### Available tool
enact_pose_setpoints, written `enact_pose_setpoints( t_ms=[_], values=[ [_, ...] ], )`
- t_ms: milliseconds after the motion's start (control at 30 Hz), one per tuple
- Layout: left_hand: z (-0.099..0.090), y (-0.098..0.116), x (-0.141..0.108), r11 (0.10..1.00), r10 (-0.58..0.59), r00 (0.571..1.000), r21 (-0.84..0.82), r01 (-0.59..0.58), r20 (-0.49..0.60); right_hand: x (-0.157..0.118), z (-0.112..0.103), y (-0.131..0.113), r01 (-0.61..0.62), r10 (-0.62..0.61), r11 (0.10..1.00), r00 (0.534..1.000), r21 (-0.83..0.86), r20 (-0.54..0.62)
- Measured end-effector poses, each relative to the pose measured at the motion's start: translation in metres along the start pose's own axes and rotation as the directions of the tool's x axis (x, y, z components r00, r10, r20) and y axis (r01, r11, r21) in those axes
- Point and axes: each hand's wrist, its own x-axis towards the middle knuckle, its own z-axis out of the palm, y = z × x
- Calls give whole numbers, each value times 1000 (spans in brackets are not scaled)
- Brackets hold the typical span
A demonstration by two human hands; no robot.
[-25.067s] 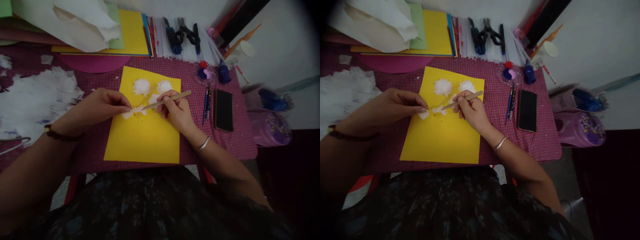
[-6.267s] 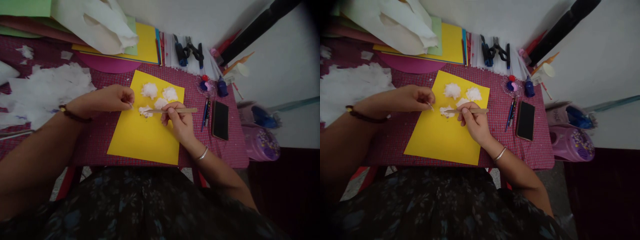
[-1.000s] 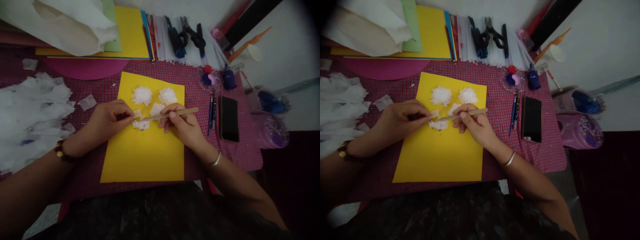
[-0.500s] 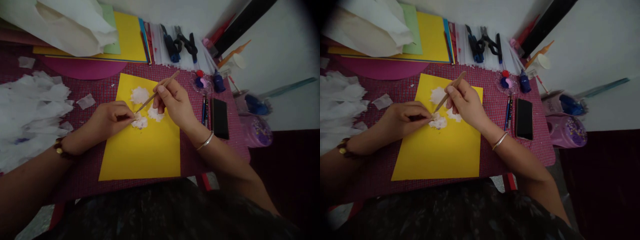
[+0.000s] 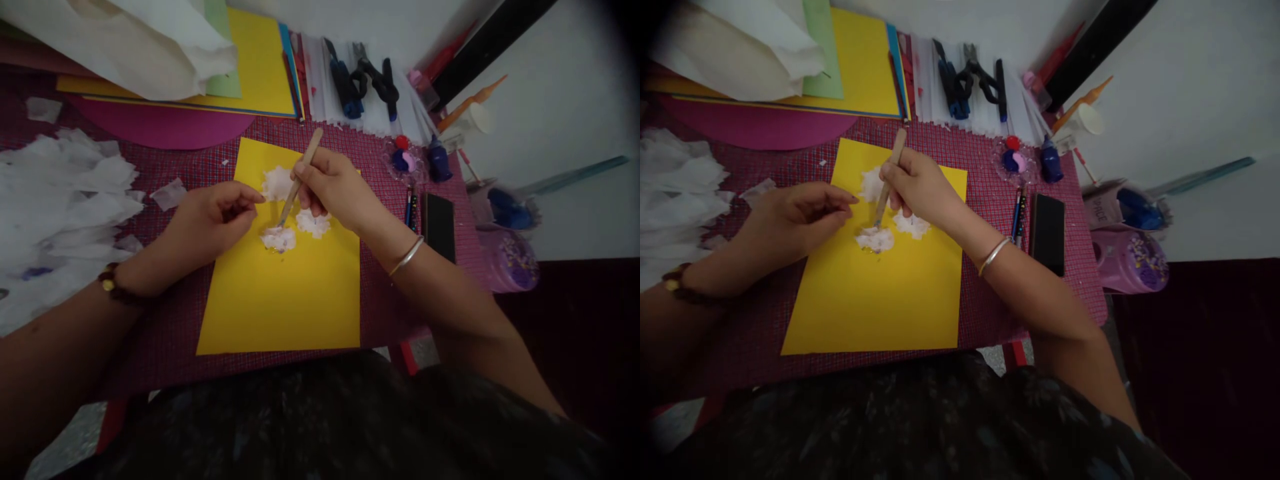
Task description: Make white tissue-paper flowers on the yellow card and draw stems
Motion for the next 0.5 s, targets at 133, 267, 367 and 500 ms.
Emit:
enact_pose_setpoints(
  t_ms=[133,267,367,500],
  values=[
    [-2,4,0,1000,-8,998,5,7,66,20,7,-10,-67,76,988,995,-139,60],
    [-2,5,-1,1000,-4,996,28,2,93,33,15,-13,-68,112,958,983,-278,145],
    [-9,8,0,997,-67,998,28,66,6,38,17,-14,-54,124,934,975,-352,182],
    [-35,15,5,973,-199,945,60,221,-259,37,10,-16,24,3,968,994,-248,109]
  ],
)
